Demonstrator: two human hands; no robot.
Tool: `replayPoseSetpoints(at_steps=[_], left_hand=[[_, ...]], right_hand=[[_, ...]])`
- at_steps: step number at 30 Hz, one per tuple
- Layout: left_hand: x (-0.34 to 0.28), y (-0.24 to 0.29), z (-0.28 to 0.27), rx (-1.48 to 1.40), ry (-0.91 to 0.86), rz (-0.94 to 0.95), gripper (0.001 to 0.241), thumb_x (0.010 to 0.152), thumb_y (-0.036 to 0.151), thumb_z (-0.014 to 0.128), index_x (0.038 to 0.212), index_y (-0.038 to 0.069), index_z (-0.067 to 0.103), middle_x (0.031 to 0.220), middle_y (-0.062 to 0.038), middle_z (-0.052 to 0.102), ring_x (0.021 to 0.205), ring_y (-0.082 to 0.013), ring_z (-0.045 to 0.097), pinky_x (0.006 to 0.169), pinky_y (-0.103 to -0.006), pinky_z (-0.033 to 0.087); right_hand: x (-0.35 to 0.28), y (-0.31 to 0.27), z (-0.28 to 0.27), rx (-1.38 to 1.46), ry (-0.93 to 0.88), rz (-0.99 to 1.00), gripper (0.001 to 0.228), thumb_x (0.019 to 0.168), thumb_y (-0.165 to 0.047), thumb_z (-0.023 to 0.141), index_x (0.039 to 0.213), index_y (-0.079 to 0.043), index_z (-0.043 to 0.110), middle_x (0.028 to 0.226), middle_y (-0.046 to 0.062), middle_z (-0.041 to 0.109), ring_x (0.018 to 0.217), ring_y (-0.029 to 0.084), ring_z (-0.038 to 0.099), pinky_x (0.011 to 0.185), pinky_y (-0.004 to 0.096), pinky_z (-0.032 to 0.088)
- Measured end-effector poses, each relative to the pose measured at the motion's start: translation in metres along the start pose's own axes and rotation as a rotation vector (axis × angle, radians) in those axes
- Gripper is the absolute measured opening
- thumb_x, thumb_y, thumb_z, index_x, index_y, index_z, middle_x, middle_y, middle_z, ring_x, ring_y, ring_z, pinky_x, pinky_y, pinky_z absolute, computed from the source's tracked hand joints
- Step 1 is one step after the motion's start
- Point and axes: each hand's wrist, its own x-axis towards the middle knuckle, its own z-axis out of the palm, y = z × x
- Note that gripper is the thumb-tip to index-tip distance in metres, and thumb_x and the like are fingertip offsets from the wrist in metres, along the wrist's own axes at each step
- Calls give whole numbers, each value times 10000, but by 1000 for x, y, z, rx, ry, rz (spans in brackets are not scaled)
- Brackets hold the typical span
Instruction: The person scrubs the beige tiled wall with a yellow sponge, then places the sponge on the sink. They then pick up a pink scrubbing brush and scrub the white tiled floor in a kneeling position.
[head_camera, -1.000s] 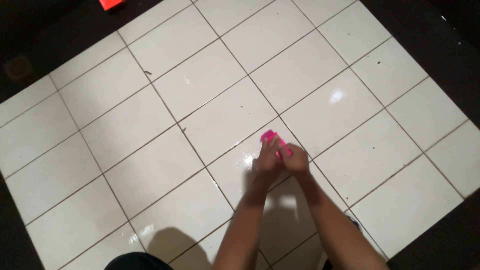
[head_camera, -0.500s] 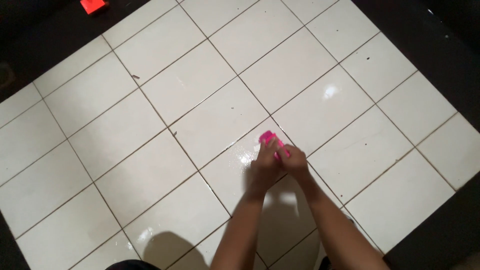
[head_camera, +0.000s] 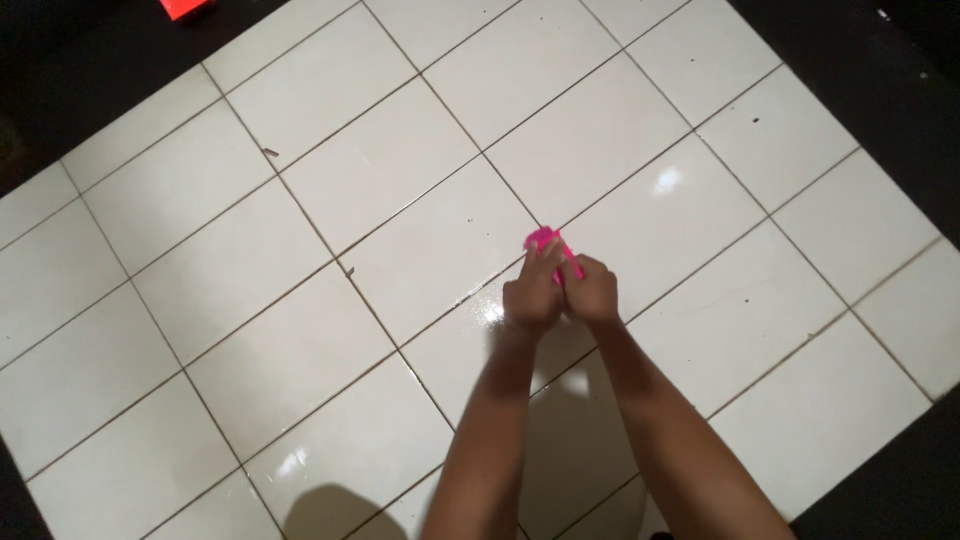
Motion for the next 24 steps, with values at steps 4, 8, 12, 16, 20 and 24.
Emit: replayPoseSetpoints(at_steps=[4,8,12,16,20,24], left_hand=[[15,8,-16,-20,-103,-64,434,941,78,533,1364,98,629,1440,-145,626,1393,-375,521,853,-405,591],[-6,9,-19,9,-107,-63,518,834,12,561,1342,80,635,1406,-158,638,1366,-407,543,798,-435,588],[-41,9,-32,38,155,108,387,934,23,650,1317,80,634,1350,-139,696,1284,-377,669,778,-368,630],[-61,36,-81,72,200,77,387,903,55,703,1287,75,653,1306,-146,702,1217,-388,684,790,-388,635],[-94,43,-118,47,85,-70,404,889,72,700,1289,61,646,1344,-166,671,1189,-391,674,813,-404,631],[-141,15,-113,241,-20,-154,387,856,86,698,1234,68,616,1383,-168,635,1271,-422,620,867,-428,615]], right_hand=[[0,-15,-5,13,-10,7,396,986,-403,609,858,-49,732,772,201,703,689,364,681,679,443,534],[-14,-13,-11,33,-99,33,396,992,-393,594,860,-46,732,740,177,713,664,307,690,673,426,542],[-43,-18,-7,112,-232,128,393,994,-375,607,835,-32,718,702,175,707,614,261,693,609,414,555],[-66,3,21,176,-277,88,357,990,-356,624,834,-53,727,690,157,702,610,255,681,563,383,536],[-95,30,55,-63,-205,-473,212,977,-261,637,903,-89,736,742,107,722,646,230,700,563,327,532],[-135,29,81,-122,-131,-837,162,902,-150,658,1054,-149,713,822,76,703,712,260,694,588,349,563]])
